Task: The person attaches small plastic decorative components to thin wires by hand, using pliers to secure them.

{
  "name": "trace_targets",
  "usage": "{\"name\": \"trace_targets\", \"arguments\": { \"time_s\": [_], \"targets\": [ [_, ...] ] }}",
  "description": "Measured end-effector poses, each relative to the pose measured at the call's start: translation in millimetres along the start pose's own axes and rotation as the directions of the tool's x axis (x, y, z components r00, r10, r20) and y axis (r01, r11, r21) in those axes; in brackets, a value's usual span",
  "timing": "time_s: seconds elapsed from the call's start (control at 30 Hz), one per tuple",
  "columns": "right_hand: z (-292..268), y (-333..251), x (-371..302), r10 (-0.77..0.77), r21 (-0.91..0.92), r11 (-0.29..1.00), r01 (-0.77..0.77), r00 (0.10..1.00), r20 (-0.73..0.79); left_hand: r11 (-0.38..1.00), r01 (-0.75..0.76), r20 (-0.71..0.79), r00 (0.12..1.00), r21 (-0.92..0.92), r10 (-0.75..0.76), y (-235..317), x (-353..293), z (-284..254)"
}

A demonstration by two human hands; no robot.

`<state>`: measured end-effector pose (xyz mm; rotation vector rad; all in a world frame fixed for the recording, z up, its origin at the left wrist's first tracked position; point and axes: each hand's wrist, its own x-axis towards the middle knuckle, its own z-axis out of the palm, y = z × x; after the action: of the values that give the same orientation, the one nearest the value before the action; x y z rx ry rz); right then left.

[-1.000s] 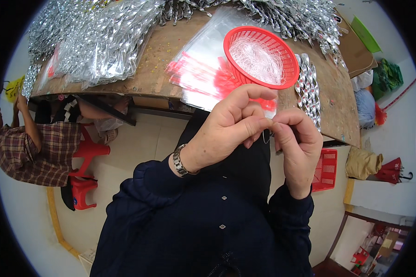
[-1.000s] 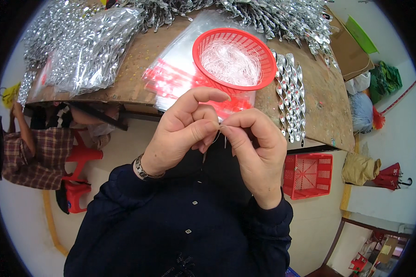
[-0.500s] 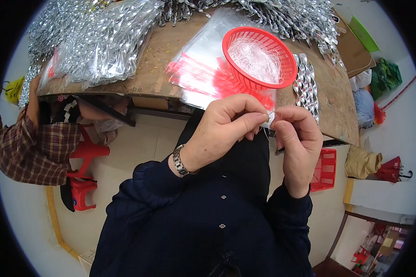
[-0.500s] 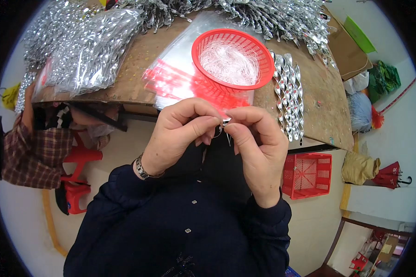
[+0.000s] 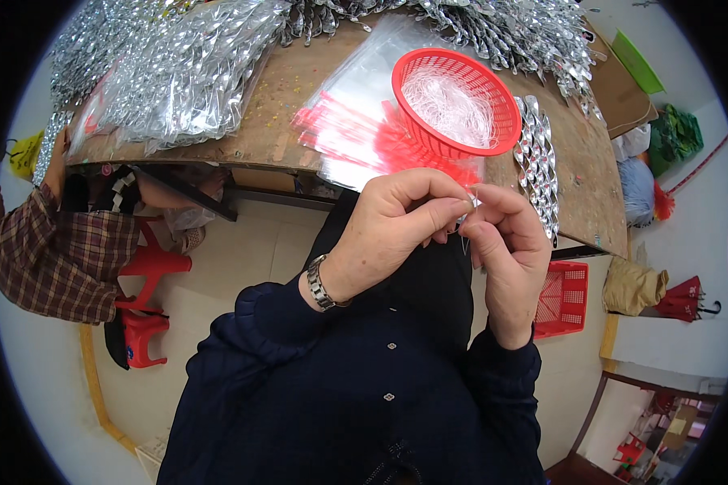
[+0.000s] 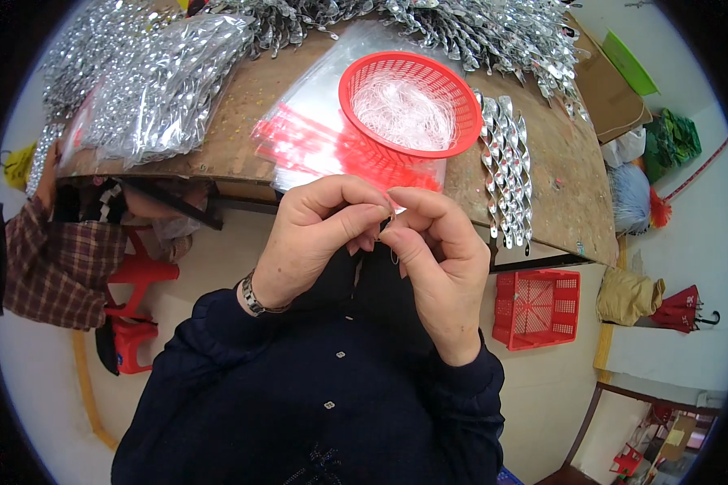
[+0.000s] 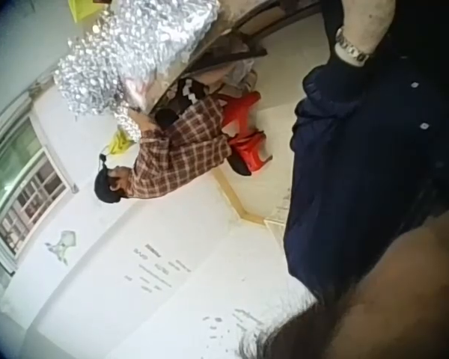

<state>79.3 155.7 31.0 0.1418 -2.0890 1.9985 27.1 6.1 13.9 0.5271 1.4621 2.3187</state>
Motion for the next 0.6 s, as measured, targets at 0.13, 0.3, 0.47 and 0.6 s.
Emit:
{"name": "trace_targets", "arguments": {
  "time_s": [0.13,0.3,0.47,0.6],
  "targets": [
    [-0.9,-1.7,-0.1,0.031,0.033,0.999,-0.031,1.0,0.004,1.0,-0.003,0.001,1.0,0.003,0.003,1.7,-0.1,0.4],
    [0.3,-1.5,0.4,0.031,0.029,0.999,-0.031,0.999,0.009,1.0,0.021,0.009,1.0,-0.002,-0.021,2.7,-0.3,-0.1],
    [1.4,-0.2,-0.4,0.035,0.033,0.999,-0.036,0.999,0.009,0.999,0.031,0.008,0.999,-0.016,-0.031,2.8,-1.0,-0.8],
    [0.2,1.5,-1.0,0.034,0.028,0.999,-0.034,0.999,0.02,0.998,0.049,0.015,0.999,-0.03,-0.048,2.3,-1.0,-1.1]
  ]
}}
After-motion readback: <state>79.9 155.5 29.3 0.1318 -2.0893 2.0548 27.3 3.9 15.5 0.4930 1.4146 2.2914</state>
